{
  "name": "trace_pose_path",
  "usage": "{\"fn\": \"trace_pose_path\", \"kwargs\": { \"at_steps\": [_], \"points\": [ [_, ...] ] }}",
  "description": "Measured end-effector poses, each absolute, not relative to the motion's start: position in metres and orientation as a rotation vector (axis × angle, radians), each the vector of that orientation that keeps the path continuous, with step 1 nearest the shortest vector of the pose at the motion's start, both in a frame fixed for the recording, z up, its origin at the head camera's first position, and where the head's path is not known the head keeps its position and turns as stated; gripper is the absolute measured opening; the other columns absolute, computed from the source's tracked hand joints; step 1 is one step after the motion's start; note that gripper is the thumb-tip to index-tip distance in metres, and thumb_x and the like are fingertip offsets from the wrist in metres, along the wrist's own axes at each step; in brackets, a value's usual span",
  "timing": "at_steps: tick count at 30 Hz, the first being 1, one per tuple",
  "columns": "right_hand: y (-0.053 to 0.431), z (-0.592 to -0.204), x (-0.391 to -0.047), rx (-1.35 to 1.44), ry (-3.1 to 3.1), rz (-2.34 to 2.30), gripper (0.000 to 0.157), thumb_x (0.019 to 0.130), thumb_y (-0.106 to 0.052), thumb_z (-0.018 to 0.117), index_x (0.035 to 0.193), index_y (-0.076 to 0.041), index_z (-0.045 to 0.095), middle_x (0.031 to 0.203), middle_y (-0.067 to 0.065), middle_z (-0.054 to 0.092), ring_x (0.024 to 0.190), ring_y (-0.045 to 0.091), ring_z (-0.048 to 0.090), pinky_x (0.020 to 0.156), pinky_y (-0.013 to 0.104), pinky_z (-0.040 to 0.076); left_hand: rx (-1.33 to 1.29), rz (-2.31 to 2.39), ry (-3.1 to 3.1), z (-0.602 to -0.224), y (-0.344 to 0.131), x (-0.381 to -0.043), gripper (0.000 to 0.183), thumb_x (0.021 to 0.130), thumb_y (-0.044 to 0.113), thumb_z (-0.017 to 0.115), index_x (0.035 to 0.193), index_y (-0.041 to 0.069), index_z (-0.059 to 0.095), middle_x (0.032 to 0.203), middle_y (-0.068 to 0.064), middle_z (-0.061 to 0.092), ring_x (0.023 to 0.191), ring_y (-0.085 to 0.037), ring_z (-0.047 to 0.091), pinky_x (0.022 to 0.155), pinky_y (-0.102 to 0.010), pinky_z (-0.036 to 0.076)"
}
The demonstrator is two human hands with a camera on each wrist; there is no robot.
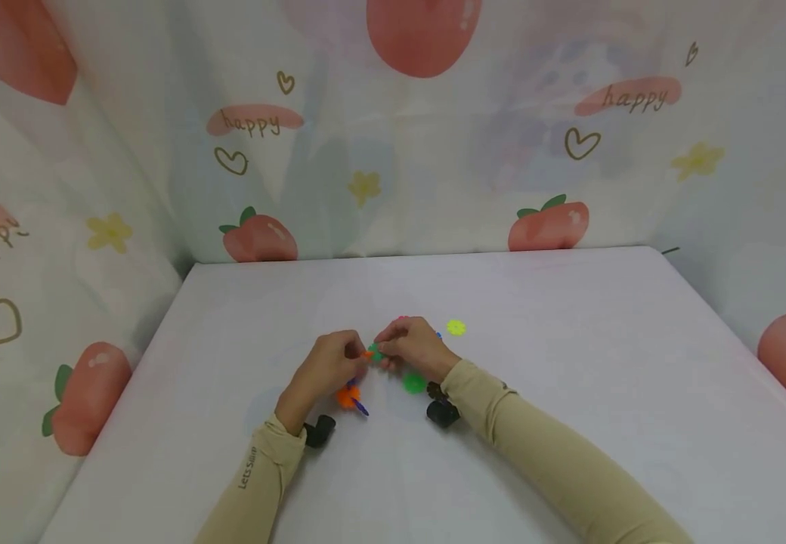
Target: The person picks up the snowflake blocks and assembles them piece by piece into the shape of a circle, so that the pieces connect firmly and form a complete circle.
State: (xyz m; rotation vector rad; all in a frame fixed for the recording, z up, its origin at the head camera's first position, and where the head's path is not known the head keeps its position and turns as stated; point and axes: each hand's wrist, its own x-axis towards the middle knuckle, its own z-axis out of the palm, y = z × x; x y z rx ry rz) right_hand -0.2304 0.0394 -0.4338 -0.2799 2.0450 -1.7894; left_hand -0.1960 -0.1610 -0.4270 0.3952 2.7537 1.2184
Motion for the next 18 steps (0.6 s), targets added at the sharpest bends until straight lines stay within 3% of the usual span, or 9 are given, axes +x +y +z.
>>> {"fn": "trace_pose_path", "kwargs": {
  "at_steps": [7,13,18],
  "points": [
    [0.038,-0.431,-0.231,-0.393,2.168,-1.641,0.023,0.096,0.007,0.062,0.115,0.010,0.074,0.087,0.014,0.075,0.067,0.018,0.067,0.065,0.027,0.055,0.291,1.235,2.607,-0.423,-0.175,-0.197,0.013,0.103,0.019,0.071,0.103,0.006,0.073,0.092,-0.003,0.069,0.074,-0.019,0.065,0.069,-0.033,0.058],
    [0.033,-0.431,-0.232,-0.474,2.351,-1.446,0.022,0.094,0.001,0.067,0.115,0.004,0.074,0.085,0.007,0.074,0.068,0.017,0.068,0.067,0.029,0.056,0.296,1.261,2.671,-0.426,-0.178,-0.201,0.020,0.108,0.016,0.062,0.114,0.001,0.075,0.100,-0.005,0.073,0.089,-0.022,0.066,0.083,-0.041,0.059],
    [0.030,-0.428,-0.229,-0.544,2.403,-1.392,0.021,0.099,0.003,0.061,0.117,0.005,0.072,0.085,0.007,0.074,0.067,0.017,0.069,0.065,0.029,0.055,0.236,1.295,2.693,-0.431,-0.172,-0.203,0.026,0.108,0.016,0.060,0.123,0.000,0.075,0.107,-0.008,0.075,0.100,-0.025,0.067,0.095,-0.046,0.056]
  ]
}}
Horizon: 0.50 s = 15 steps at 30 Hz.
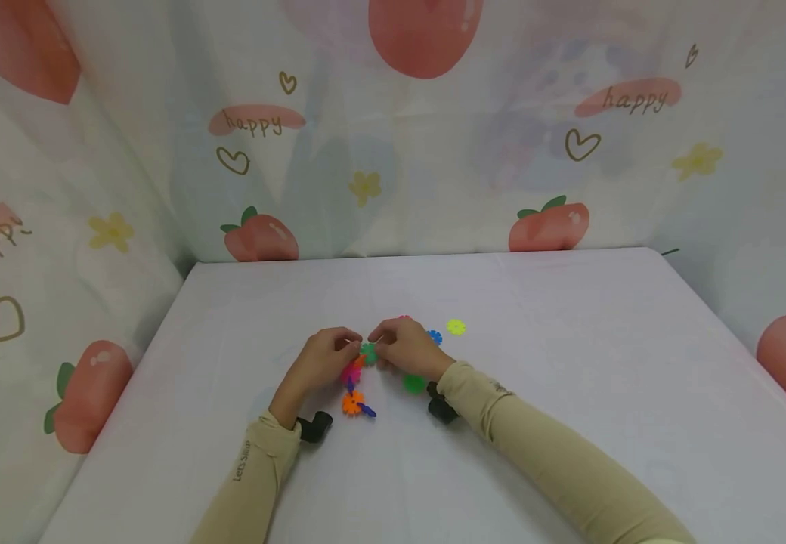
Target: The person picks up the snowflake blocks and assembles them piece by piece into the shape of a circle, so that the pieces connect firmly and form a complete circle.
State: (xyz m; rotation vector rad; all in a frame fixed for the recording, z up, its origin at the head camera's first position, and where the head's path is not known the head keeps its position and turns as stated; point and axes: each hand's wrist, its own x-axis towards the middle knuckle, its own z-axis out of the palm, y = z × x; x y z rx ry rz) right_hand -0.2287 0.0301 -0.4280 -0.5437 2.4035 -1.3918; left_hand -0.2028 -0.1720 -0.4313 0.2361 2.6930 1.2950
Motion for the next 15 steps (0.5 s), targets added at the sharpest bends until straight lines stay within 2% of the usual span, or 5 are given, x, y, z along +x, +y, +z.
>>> {"fn": "trace_pose_path", "kwargs": {
  "at_steps": [4,8,11,15],
  "points": [
    [0.028,-0.425,-0.226,-0.563,2.404,-1.375,0.023,0.103,0.004,0.056,0.121,0.005,0.071,0.083,0.007,0.072,0.067,0.016,0.068,0.064,0.027,0.054,0.179,1.305,2.681,-0.432,-0.169,-0.203,0.025,0.107,0.016,0.063,0.122,0.002,0.077,0.110,-0.008,0.075,0.101,-0.026,0.066,0.095,-0.046,0.055],
    [0.029,-0.425,-0.227,-0.583,2.428,-1.348,0.023,0.105,0.003,0.055,0.122,0.005,0.071,0.085,0.007,0.073,0.068,0.016,0.069,0.065,0.028,0.054,0.179,1.327,2.640,-0.433,-0.168,-0.203,0.021,0.106,0.015,0.066,0.117,0.002,0.079,0.105,-0.006,0.075,0.097,-0.024,0.064,0.092,-0.042,0.056],
    [0.033,-0.423,-0.230,-0.588,2.448,-1.339,0.023,0.106,0.002,0.054,0.122,0.005,0.070,0.093,0.009,0.075,0.073,0.018,0.071,0.069,0.030,0.057,0.170,1.346,2.615,-0.432,-0.168,-0.202,0.019,0.104,0.015,0.068,0.113,0.002,0.079,0.101,-0.005,0.073,0.094,-0.023,0.063,0.088,-0.040,0.055],
    [0.042,-0.419,-0.237,-0.587,2.520,-1.308,0.024,0.107,-0.001,0.053,0.123,0.005,0.071,0.102,0.010,0.076,0.085,0.019,0.072,0.081,0.035,0.058,0.147,1.350,2.598,-0.432,-0.168,-0.201,0.017,0.103,0.016,0.070,0.111,0.004,0.079,0.098,-0.004,0.072,0.092,-0.022,0.062,0.087,-0.038,0.054]
  ]
}}
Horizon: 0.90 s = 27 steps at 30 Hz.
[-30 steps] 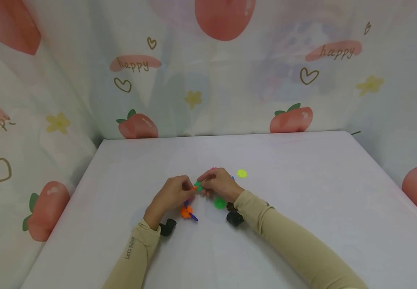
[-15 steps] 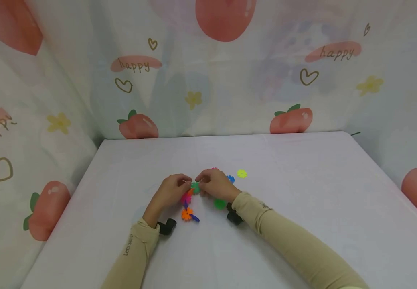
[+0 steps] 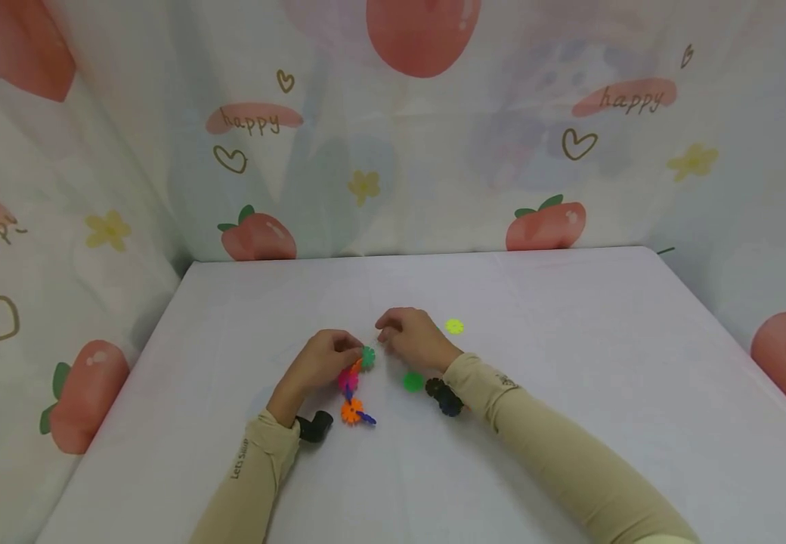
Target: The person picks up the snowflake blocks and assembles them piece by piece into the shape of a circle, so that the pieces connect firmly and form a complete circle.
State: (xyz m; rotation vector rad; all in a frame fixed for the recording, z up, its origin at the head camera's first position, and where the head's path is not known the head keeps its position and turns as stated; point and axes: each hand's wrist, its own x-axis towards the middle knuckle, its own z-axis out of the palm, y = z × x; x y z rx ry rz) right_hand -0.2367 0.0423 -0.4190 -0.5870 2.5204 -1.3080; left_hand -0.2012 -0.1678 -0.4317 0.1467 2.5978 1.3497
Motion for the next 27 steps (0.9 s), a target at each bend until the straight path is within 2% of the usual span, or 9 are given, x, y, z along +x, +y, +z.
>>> {"fn": "trace_pose_path", "kwargs": {
  "at_steps": [6,9,18,27],
  "points": [
    [0.061,-0.417,-0.253,-0.629,2.681,-1.170,0.020,0.106,-0.004,0.060,0.119,0.003,0.073,0.106,0.010,0.074,0.097,0.026,0.066,0.093,0.043,0.055,0.132,1.323,2.587,-0.431,-0.168,-0.201,0.020,0.103,0.017,0.070,0.115,0.004,0.079,0.098,-0.004,0.071,0.091,-0.021,0.062,0.086,-0.037,0.055],
    [0.068,-0.416,-0.260,-0.653,2.713,-1.126,0.019,0.104,-0.004,0.062,0.117,0.003,0.074,0.107,0.012,0.073,0.098,0.029,0.064,0.094,0.045,0.054,0.111,1.303,2.573,-0.430,-0.168,-0.201,0.021,0.104,0.018,0.069,0.117,0.004,0.079,0.101,-0.004,0.072,0.094,-0.022,0.062,0.088,-0.038,0.055],
    [0.072,-0.408,-0.274,-0.728,2.687,-0.968,0.023,0.100,0.001,0.065,0.122,0.006,0.072,0.112,0.017,0.072,0.105,0.032,0.064,0.100,0.045,0.054,0.063,1.310,2.530,-0.428,-0.169,-0.200,0.018,0.104,0.017,0.070,0.116,0.005,0.077,0.098,-0.005,0.070,0.091,-0.022,0.061,0.083,-0.035,0.054],
    [0.062,-0.412,-0.289,-0.749,2.734,-0.704,0.022,0.100,0.001,0.068,0.121,0.006,0.072,0.109,0.020,0.069,0.102,0.034,0.062,0.097,0.045,0.055,0.080,1.328,2.528,-0.429,-0.170,-0.201,0.017,0.104,0.015,0.069,0.116,0.005,0.076,0.097,-0.006,0.068,0.090,-0.022,0.060,0.081,-0.034,0.053]
  ]
}}
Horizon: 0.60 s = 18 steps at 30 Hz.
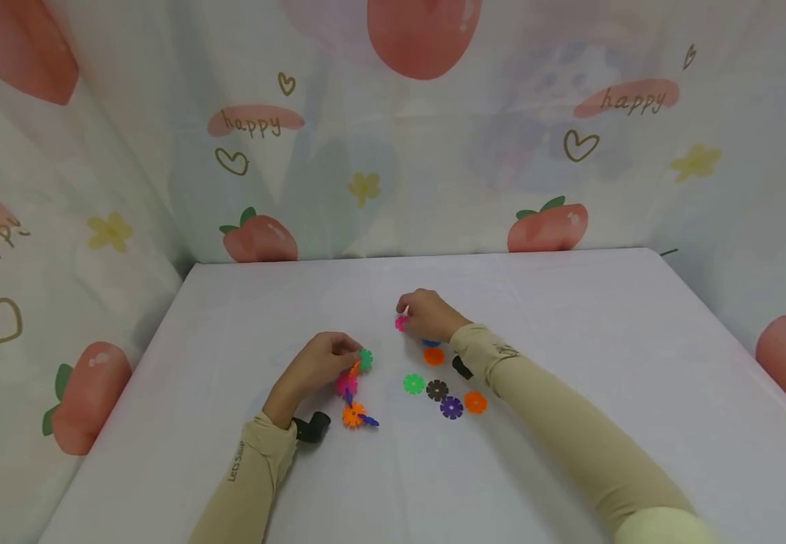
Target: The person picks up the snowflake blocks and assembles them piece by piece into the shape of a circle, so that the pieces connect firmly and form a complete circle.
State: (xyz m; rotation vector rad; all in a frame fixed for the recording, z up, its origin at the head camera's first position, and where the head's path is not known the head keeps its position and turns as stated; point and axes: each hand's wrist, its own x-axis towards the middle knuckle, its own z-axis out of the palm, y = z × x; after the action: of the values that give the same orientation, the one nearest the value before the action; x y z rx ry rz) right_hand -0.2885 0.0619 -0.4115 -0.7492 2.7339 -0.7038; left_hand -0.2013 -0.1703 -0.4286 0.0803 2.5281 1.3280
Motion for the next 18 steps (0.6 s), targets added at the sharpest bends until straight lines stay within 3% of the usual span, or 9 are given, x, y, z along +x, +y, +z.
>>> {"fn": "trace_pose_path", "kwargs": {
  "at_steps": [9,18],
  "points": [
    [0.0584,-0.4154,-0.2898,-0.755,2.772,-0.676,0.014,0.096,0.002,0.073,0.109,0.005,0.070,0.099,0.016,0.065,0.094,0.030,0.058,0.088,0.041,0.054,0.057,1.341,2.513,-0.4282,-0.1727,-0.2015,0.020,0.105,0.017,0.067,0.120,0.005,0.074,0.103,-0.007,0.068,0.094,-0.023,0.061,0.085,-0.036,0.053],
    [0.0601,-0.4175,-0.2874,-0.681,2.747,-0.867,0.015,0.092,0.008,0.071,0.101,-0.001,0.063,0.091,0.011,0.066,0.081,0.025,0.058,0.077,0.035,0.053,0.029,1.370,2.509,-0.4298,-0.1719,-0.2007,0.020,0.105,0.017,0.068,0.118,0.004,0.073,0.101,-0.007,0.067,0.093,-0.023,0.060,0.084,-0.036,0.052]
  ]
}}
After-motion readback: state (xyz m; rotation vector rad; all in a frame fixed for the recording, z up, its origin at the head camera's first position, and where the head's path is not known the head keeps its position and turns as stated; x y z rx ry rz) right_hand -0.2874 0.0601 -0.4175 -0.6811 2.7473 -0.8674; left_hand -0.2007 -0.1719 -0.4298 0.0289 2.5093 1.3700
